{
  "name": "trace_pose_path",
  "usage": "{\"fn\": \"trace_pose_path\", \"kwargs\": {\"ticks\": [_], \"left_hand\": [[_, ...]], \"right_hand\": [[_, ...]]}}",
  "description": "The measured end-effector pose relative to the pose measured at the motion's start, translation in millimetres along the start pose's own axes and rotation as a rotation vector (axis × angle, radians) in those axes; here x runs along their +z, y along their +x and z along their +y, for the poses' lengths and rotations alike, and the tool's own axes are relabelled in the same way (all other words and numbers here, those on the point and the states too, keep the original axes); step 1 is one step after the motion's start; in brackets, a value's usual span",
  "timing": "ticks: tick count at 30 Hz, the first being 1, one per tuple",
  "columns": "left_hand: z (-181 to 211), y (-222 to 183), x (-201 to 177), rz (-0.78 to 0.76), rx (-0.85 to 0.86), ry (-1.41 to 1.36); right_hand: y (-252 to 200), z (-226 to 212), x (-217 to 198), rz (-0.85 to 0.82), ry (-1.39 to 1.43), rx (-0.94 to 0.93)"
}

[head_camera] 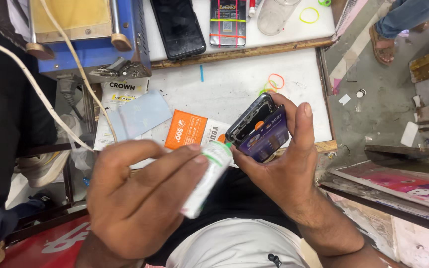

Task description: The person applies adhesive from a tube along the edges of a smartphone's screen assembly. They then press the screen onto the phone body, wipe excess adhesive with a cloth, and secure the assembly with rubber bands.

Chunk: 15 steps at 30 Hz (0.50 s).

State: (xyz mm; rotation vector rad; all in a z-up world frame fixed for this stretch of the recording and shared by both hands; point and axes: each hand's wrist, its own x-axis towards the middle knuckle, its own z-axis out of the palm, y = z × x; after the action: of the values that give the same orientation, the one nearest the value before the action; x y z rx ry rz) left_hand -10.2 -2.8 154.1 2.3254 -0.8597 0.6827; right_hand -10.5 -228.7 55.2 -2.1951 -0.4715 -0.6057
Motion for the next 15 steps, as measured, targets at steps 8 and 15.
{"fn": "trace_pose_path", "kwargs": {"ticks": [8,15], "left_hand": [[-7,16,3,-0.006,0.156,0.158],[-13,13,7,-0.007,0.204,0.192]], "right_hand": [[2,-2,0,-0.015,-0.026,-0.016],[5,-6,1,-0.05,-0.078,-0.022]]}}
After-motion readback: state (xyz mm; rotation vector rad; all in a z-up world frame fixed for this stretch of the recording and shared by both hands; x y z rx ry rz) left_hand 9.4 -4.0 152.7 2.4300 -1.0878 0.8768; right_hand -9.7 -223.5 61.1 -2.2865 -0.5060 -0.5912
